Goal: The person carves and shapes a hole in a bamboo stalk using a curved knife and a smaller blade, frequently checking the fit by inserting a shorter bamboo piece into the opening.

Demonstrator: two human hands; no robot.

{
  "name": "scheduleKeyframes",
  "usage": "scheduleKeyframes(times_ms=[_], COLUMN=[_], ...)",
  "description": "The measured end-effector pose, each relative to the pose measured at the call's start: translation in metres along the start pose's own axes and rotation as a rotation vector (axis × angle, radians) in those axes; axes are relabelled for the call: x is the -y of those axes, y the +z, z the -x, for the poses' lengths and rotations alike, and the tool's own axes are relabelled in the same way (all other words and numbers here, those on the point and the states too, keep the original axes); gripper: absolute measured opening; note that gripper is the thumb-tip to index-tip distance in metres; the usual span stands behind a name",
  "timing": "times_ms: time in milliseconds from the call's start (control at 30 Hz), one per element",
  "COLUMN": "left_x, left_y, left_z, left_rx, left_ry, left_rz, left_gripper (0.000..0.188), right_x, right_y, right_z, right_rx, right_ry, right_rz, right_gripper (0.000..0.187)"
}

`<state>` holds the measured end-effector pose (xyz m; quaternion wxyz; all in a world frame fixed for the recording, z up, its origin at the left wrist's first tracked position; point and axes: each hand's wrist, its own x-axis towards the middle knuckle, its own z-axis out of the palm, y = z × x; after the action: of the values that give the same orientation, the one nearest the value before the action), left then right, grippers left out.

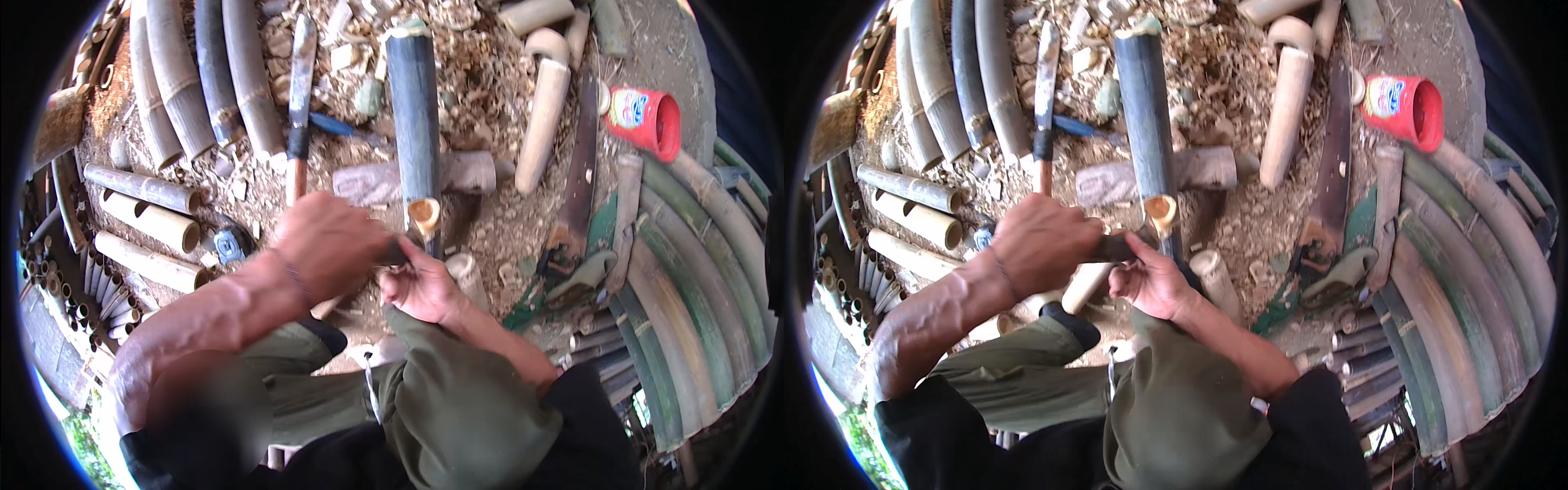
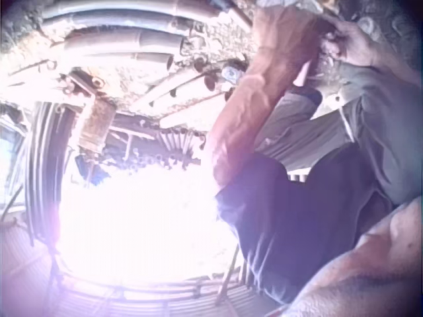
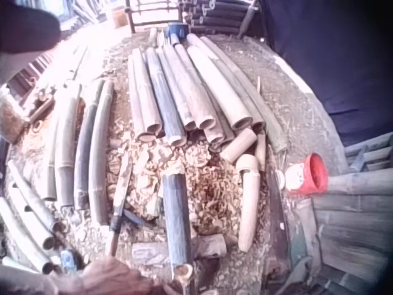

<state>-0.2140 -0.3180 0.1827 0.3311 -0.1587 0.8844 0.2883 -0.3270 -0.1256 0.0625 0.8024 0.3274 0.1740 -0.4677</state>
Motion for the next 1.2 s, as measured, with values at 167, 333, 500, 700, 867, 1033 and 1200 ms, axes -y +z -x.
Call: scheduleKeyframes(times_ms=[167, 333, 500, 700, 867, 1033, 1200], left_x=[-0.022, -0.124, -0.114, 0.006, -0.006, -0.096, -0.14], left_y=[0.097, 0.152, 0.179, 0.07, 0.105, 0.172, 0.189], left_z=[0.024, -0.018, -0.032, 0.015, 0.002, -0.02, -0.055], left_rx=[-0.178, -0.282, -0.387, -0.03, 0.042, -0.245, -0.36], left_ry=[-0.165, -0.427, -0.301, -0.06, -0.119, -0.311, -0.48], left_rz=[0.389, 0.872, 0.606, 0.126, 0.398, 0.864, 1.152], left_gripper=[0.03, 0.066, 0.078, 0.018, 0.03, 0.068, 0.077], right_x=[0.009, 0.016, 0.01, -0.007, 0.008, 0.006, 0.011], right_y=[0.014, -0.008, -0.027, -0.01, 0.008, 0.013, -0.002], right_z=[0.024, 0.04, 0.027, -0.001, 0.017, 0.028, 0.03], right_rx=[-0.394, -0.311, -0.66, -0.061, -0.386, -0.78, -0.836], right_ry=[-0.015, -0.717, -0.508, 0.035, -0.078, -0.351, -0.48], right_rz=[0.434, 1.544, 1.22, 0.212, 0.538, 1.151, 1.635], right_gripper=[0.025, 0.028, 0.037, 0.03, 0.028, 0.033, 0.037])
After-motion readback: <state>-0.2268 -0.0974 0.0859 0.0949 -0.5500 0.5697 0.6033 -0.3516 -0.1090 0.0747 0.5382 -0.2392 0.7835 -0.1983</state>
